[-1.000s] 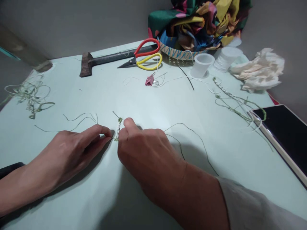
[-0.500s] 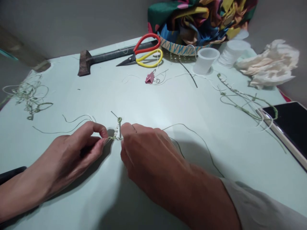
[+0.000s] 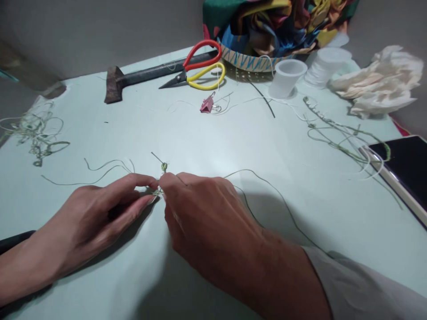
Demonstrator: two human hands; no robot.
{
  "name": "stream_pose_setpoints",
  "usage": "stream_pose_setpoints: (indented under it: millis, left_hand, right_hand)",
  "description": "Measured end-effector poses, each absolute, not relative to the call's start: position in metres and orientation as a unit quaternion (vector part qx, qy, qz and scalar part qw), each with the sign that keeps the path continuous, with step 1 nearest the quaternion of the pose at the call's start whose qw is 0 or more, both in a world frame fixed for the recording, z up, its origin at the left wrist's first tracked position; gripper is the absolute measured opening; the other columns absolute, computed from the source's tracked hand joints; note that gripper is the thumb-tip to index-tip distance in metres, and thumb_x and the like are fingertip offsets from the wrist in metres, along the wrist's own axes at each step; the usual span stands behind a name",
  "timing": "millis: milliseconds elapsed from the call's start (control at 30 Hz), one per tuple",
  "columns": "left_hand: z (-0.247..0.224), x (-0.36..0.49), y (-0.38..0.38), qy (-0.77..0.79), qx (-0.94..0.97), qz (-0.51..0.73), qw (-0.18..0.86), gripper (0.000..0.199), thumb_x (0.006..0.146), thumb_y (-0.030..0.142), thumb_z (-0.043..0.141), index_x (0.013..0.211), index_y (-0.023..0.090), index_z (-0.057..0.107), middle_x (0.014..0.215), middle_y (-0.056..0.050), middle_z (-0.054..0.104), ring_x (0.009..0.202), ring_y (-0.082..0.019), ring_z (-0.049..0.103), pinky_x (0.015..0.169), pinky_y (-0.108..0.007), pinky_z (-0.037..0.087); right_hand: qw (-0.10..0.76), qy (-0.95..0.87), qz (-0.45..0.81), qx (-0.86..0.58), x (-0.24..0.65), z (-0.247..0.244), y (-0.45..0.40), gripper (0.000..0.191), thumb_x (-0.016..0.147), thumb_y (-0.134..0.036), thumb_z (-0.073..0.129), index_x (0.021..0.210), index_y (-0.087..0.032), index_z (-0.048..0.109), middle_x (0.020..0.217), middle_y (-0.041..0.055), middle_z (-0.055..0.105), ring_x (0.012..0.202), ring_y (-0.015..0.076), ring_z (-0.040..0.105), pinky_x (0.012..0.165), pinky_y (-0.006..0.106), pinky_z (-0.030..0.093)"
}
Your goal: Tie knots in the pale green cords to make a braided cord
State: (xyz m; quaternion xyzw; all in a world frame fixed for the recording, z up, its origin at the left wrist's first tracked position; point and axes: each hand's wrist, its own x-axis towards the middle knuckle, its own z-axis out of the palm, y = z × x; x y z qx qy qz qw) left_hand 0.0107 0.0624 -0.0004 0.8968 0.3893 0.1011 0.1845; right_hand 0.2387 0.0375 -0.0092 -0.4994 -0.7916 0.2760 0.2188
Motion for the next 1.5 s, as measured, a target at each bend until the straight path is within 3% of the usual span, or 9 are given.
stream_pose_setpoints:
  millis: [267,500,667,833,967,1067,1167,1267,1500]
  left_hand:
    - [0.003,0.014,0.067,0.390,0.883,0.109,0.238,0.019,0.114,0.025,0.049,0.103,0.022,0.063,0.054,0.013,0.050,0.040,-0.006,0.043,0.042,-0.015,0.036]
    - [0.003,0.010,0.064,0.393,0.882,0.097,0.241,0.029,0.116,0.027,0.045,0.090,0.025,0.059,0.059,0.010,0.054,0.044,-0.009,0.049,0.045,-0.022,0.038]
    - [-0.002,0.003,0.058,0.408,0.881,0.114,0.209,0.024,0.118,0.032,0.047,0.096,0.027,0.054,0.060,0.010,0.050,0.043,-0.011,0.045,0.048,-0.026,0.034]
    - [-0.002,0.000,0.052,0.425,0.880,0.117,0.179,0.020,0.120,0.034,0.044,0.104,0.028,0.055,0.064,0.010,0.052,0.045,-0.011,0.042,0.050,-0.025,0.034]
    - [-0.003,0.001,0.050,0.420,0.882,0.134,0.168,0.017,0.118,0.030,0.045,0.104,0.029,0.054,0.064,0.010,0.053,0.045,-0.010,0.041,0.050,-0.025,0.033]
    - [-0.006,0.004,0.047,0.433,0.875,0.163,0.146,0.019,0.114,0.027,0.049,0.096,0.029,0.052,0.060,0.011,0.047,0.043,-0.009,0.036,0.048,-0.024,0.030]
    - [-0.008,0.006,0.045,0.447,0.869,0.172,0.119,0.019,0.109,0.022,0.052,0.092,0.029,0.050,0.055,0.012,0.041,0.042,-0.009,0.032,0.046,-0.022,0.028]
    - [-0.006,0.005,0.045,0.438,0.876,0.156,0.132,0.016,0.108,0.020,0.050,0.095,0.030,0.052,0.056,0.012,0.045,0.041,-0.009,0.035,0.045,-0.022,0.029]
    - [0.002,-0.003,0.046,0.421,0.880,0.121,0.184,0.012,0.114,0.030,0.049,0.106,0.031,0.058,0.059,0.008,0.061,0.039,-0.012,0.045,0.046,-0.030,0.035]
  right_hand:
    - [0.256,-0.796,0.279,-0.472,0.242,-0.012,0.036,0.026,0.097,-0.007,0.051,0.077,-0.023,0.054,0.067,-0.0065,0.061,0.058,0.0102,0.051,0.058,0.029,0.034]
    - [0.259,-0.798,0.275,-0.470,0.245,-0.012,0.036,0.024,0.093,-0.006,0.053,0.076,-0.023,0.055,0.066,-0.0076,0.060,0.056,0.0093,0.047,0.056,0.029,0.030]
    - [0.260,-0.801,0.252,-0.477,0.245,-0.011,0.035,0.025,0.097,-0.007,0.050,0.079,-0.023,0.057,0.066,-0.0074,0.060,0.056,0.0099,0.048,0.056,0.030,0.028]
    - [0.271,-0.804,0.242,-0.471,0.246,-0.012,0.034,0.029,0.098,-0.008,0.047,0.075,-0.024,0.049,0.062,-0.0092,0.043,0.053,0.0101,0.034,0.052,0.030,0.025]
    - [0.272,-0.797,0.251,-0.477,0.245,-0.012,0.031,0.030,0.099,-0.006,0.046,0.075,-0.024,0.048,0.061,-0.0099,0.039,0.053,0.0103,0.030,0.051,0.030,0.023]
    - [0.276,-0.792,0.255,-0.481,0.244,-0.011,0.030,0.029,0.099,-0.005,0.044,0.080,-0.024,0.054,0.061,-0.0102,0.037,0.052,0.0109,0.029,0.051,0.031,0.022]
    - [0.282,-0.802,0.257,-0.460,0.244,-0.011,0.030,0.030,0.095,-0.001,0.043,0.097,-0.022,0.064,0.063,-0.0108,0.035,0.052,0.0116,0.028,0.051,0.030,0.022]
    - [0.277,-0.813,0.253,-0.445,0.246,-0.013,0.031,0.035,0.092,0.000,0.044,0.108,-0.021,0.067,0.065,-0.0106,0.036,0.053,0.0117,0.029,0.052,0.030,0.022]
    - [0.262,-0.832,0.219,-0.438,0.254,-0.018,0.034,0.025,0.095,-0.001,0.047,0.093,-0.023,0.061,0.070,-0.0079,0.046,0.059,0.0118,0.036,0.056,0.030,0.026]
